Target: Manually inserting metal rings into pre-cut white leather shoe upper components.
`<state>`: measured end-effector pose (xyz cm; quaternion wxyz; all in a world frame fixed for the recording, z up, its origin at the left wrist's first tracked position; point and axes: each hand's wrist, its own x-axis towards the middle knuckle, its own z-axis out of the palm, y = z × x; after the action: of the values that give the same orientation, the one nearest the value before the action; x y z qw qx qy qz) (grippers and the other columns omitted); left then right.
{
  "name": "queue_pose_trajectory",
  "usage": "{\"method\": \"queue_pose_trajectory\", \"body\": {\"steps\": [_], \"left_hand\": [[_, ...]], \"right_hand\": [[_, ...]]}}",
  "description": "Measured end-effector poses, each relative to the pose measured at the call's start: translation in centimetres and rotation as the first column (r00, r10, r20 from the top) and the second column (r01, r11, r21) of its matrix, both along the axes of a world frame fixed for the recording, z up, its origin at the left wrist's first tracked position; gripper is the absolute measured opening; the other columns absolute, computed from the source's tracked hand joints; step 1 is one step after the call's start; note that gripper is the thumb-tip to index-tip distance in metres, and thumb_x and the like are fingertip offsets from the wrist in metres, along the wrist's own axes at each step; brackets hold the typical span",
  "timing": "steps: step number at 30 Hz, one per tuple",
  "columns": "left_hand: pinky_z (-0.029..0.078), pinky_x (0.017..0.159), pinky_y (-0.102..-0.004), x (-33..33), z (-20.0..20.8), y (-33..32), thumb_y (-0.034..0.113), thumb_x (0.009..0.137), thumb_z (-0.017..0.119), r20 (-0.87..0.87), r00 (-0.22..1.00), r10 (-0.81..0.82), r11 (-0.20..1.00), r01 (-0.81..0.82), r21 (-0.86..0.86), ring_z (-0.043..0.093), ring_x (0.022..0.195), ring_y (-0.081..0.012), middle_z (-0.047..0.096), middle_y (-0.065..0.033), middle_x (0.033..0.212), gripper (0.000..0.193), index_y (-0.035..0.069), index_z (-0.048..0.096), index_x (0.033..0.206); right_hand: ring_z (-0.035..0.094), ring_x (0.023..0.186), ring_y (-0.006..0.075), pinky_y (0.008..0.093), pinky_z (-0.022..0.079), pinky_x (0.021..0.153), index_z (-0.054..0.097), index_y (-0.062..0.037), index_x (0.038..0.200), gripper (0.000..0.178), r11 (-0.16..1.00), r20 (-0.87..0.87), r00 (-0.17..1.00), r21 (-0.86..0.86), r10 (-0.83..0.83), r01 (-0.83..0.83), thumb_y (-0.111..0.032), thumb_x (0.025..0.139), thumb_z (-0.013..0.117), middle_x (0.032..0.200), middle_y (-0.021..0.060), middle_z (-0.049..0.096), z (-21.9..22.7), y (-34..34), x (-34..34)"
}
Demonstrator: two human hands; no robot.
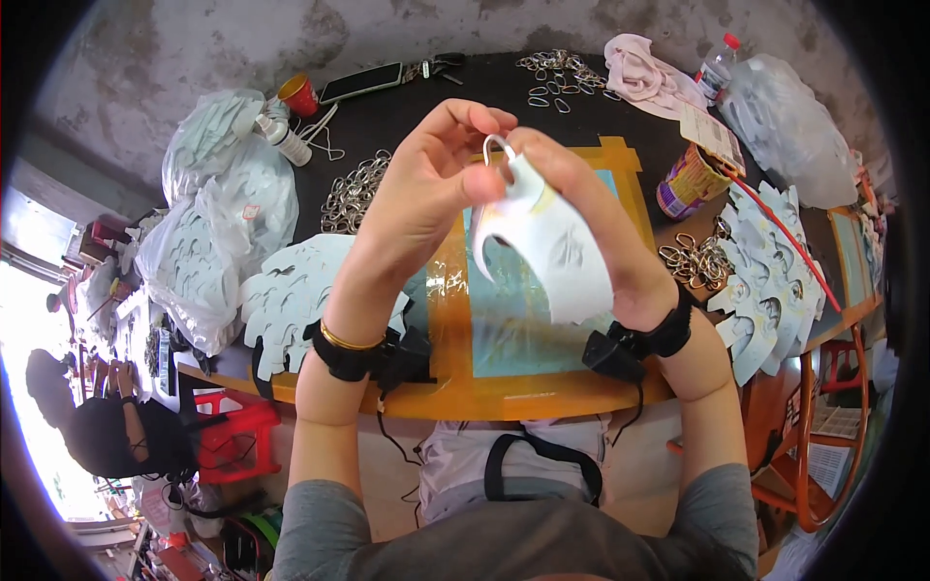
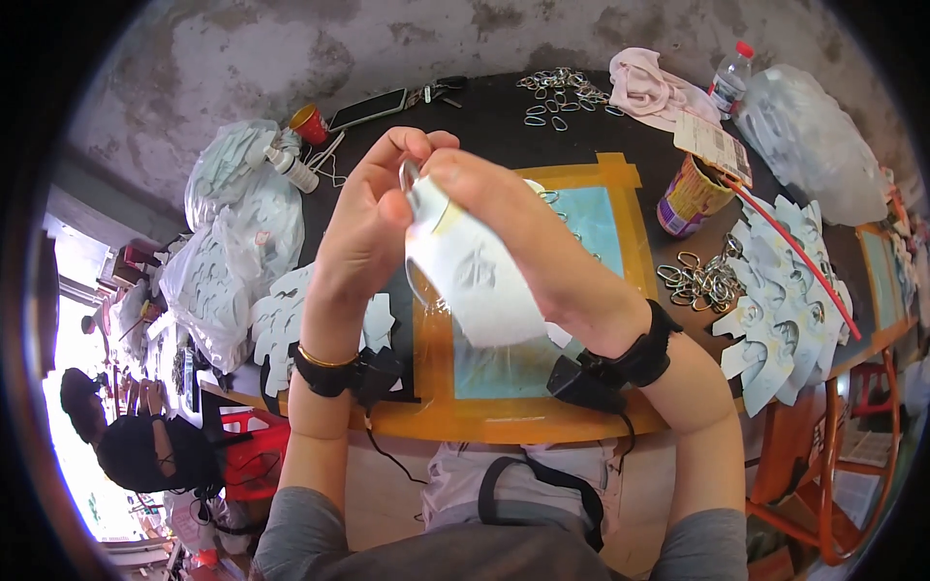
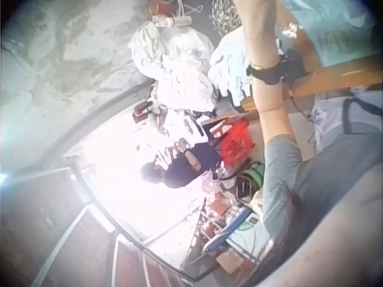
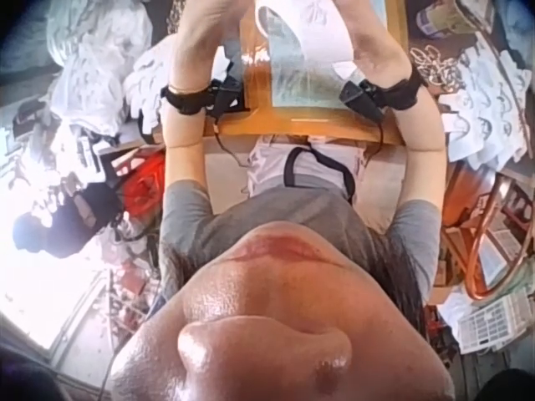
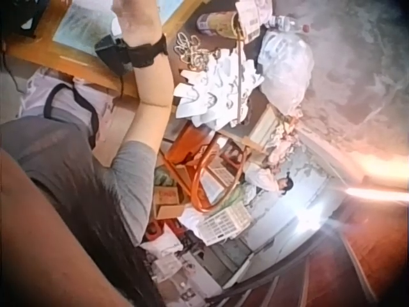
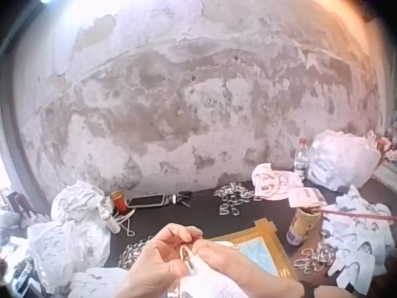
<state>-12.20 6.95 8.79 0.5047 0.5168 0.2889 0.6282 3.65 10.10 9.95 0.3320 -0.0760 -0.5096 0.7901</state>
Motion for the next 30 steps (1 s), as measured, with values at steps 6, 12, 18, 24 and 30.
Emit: {"method": "queue_pose_trajectory", "body": {"steps": [6, 12, 18, 24, 30], "left_hand": [[0.043, 0.075, -0.0211, 0.9, 0.6, -0.4, 0.027, 0.087, 0.066, -0.28, 0.854, 0.439, 0.892, -0.451, 0.023, 0.055, 0.08, -0.0084, 0.058, -0.0024, 0.087, 0.029, 0.002, 0.055, 0.097], [0.044, 0.077, -0.0245, -1.9, 1.8, -1.6, 0.059, 0.094, 0.028, -0.581, 0.8, 0.149, 0.949, -0.28, -0.144, 0.056, 0.076, -0.0115, 0.058, -0.0039, 0.073, 0.069, 0.0, 0.06, 0.08], [0.05, 0.082, -0.0326, -0.2, 1.0, -0.1, 0.062, 0.093, 0.029, 0.138, 0.99, 0.006, 0.905, 0.054, -0.423, 0.062, 0.089, -0.0165, 0.061, -0.0118, 0.108, 0.074, -0.004, 0.051, 0.116], [0.049, 0.066, -0.0261, -2.1, 2.6, -1.6, 0.022, 0.083, 0.069, -0.032, 0.969, 0.246, 0.933, -0.245, -0.262, 0.063, 0.078, -0.0135, 0.064, -0.0106, 0.095, 0.032, 0.001, 0.058, 0.105], [0.048, 0.061, -0.0227, -0.2, 3.8, -2.6, 0.02, 0.079, 0.072, -0.458, 0.875, 0.159, 0.925, -0.293, -0.24, 0.063, 0.065, -0.0123, 0.065, -0.0072, 0.081, 0.028, 0.0, 0.059, 0.096]], "right_hand": [[0.046, 0.067, 0.0019, 0.0202, 0.039, 0.059, 0.053, -0.0073, 0.088, 0.021, 0.991, -0.038, 0.992, 0.057, -0.118, 0.12, -0.025, 0.095, 0.043, 0.076, -0.0045, 0.049, -0.5, 2.8, 0.0], [0.041, 0.066, 0.0005, 0.0182, 0.036, 0.058, 0.052, -0.0061, 0.092, 0.02, 0.793, -0.151, 0.8, 0.119, -0.58, 0.598, -0.022, 0.096, 0.04, 0.076, -0.0049, 0.048, -0.1, 2.1, 0.2], [0.043, 0.067, 0.0062, 0.0244, 0.038, 0.06, 0.051, -0.0043, 0.095, 0.018, 0.782, -0.116, 0.895, 0.447, -0.431, 0.435, -0.016, 0.092, 0.038, 0.077, 0.0019, 0.051, -2.7, -0.8, -1.0], [0.044, 0.061, 0.0087, 0.0239, 0.035, 0.053, 0.051, -0.0038, 0.096, 0.014, 0.918, 0.242, 0.941, 0.373, -0.238, 0.136, -0.014, 0.092, 0.041, 0.074, 0.003, 0.052, -3.4, -1.2, -1.7], [0.039, 0.059, 0.0024, 0.0193, 0.029, 0.051, 0.053, -0.0051, 0.092, 0.018, 0.833, -0.021, 0.87, 0.277, -0.493, 0.479, -0.023, 0.093, 0.053, 0.068, -0.0042, 0.048, 0.0, 0.6, -0.8]]}}
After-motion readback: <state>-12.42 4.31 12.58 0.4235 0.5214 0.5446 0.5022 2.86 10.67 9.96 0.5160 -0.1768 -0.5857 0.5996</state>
